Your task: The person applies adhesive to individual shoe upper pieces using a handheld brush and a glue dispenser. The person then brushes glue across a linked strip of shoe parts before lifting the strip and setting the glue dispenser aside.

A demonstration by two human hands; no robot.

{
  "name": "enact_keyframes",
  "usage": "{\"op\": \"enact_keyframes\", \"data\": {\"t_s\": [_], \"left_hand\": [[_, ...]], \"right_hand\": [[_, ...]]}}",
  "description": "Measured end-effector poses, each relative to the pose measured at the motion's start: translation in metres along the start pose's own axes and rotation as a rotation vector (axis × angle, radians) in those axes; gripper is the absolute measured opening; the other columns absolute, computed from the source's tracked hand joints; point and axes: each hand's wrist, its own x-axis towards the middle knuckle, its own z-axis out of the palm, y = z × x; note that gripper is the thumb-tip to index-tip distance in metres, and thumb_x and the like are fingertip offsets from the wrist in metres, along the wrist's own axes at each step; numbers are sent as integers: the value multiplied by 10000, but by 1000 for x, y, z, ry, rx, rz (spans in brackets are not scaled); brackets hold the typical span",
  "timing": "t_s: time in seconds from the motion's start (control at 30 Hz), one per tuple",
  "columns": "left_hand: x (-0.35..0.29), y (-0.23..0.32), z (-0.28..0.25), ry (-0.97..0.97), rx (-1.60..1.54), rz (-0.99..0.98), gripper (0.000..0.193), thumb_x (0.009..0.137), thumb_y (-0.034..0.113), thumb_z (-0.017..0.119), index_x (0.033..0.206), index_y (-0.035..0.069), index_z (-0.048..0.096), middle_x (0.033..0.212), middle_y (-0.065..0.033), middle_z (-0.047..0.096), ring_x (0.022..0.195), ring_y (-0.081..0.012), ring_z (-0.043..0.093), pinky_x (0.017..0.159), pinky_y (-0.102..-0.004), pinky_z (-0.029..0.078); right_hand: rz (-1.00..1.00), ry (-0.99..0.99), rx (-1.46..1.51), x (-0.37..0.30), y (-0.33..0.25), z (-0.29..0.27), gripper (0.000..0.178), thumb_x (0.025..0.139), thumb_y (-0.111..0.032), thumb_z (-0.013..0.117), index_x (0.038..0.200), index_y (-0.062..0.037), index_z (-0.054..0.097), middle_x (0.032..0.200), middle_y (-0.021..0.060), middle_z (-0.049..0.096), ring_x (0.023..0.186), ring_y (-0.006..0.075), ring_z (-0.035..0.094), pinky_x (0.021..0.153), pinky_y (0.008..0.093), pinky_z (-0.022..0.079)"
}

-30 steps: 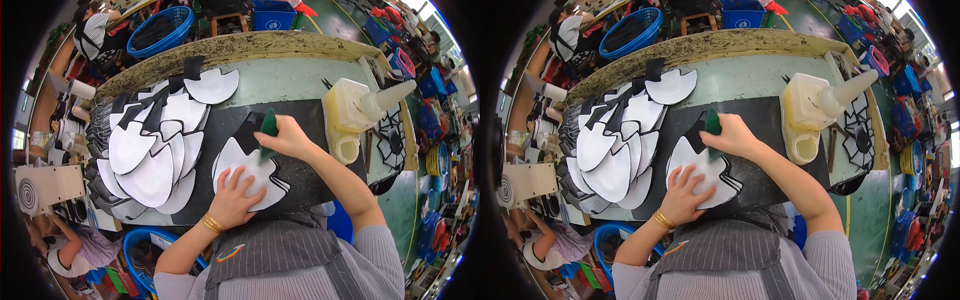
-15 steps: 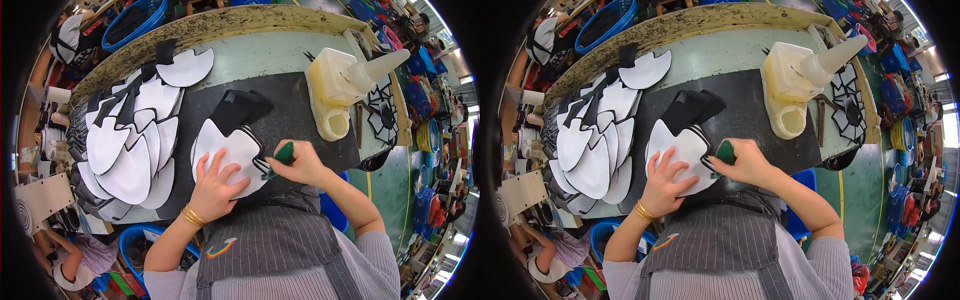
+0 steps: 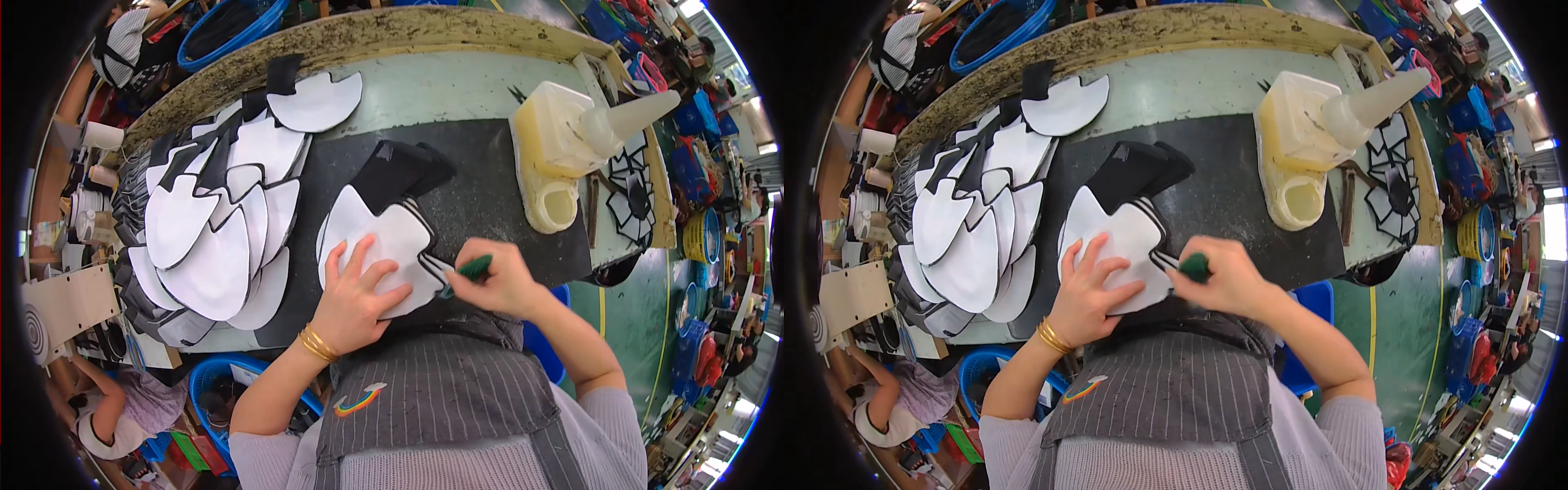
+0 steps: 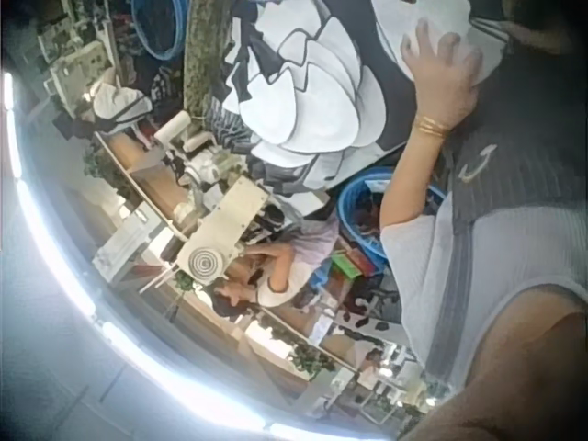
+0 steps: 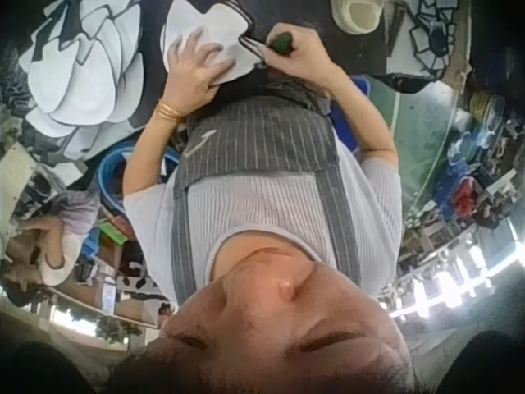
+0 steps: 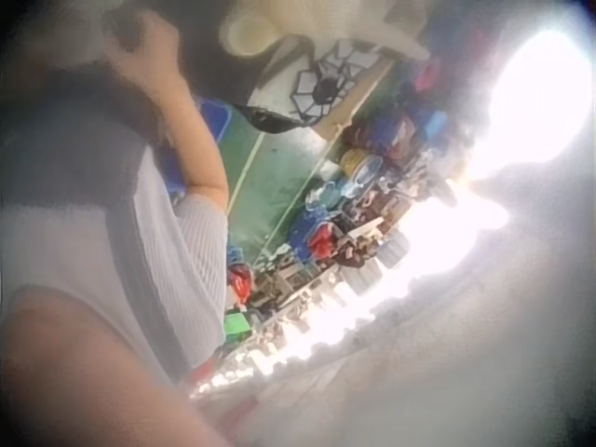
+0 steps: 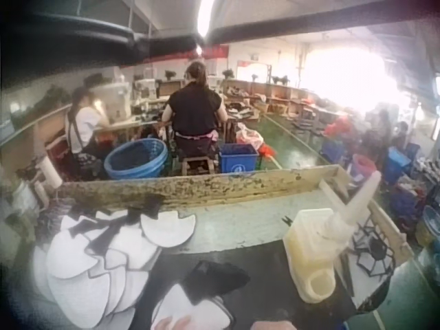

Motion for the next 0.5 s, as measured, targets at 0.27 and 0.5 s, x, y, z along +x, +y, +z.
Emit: {"op": "enact_keyframes", "data": {"t_s": [0.27,0.5], "left_hand": [[-1,-5,-9,-14,-22,18,463,485,151,700,938,204,619,1078,-40,480,1228,-380,319,949,-532,227],[-8,-5,-6,-12,-74,-29,497,523,265,716,991,184,568,1097,-66,467,1240,-406,286,943,-544,223]], "right_hand": [[100,-44,128,10,0,-20,125,758,-74,657,737,-20,546,612,20,531,535,51,498,471,204,380],[-19,8,304,116,-19,2,157,776,-111,653,749,-20,528,631,-11,539,554,27,478,472,189,382]]}}
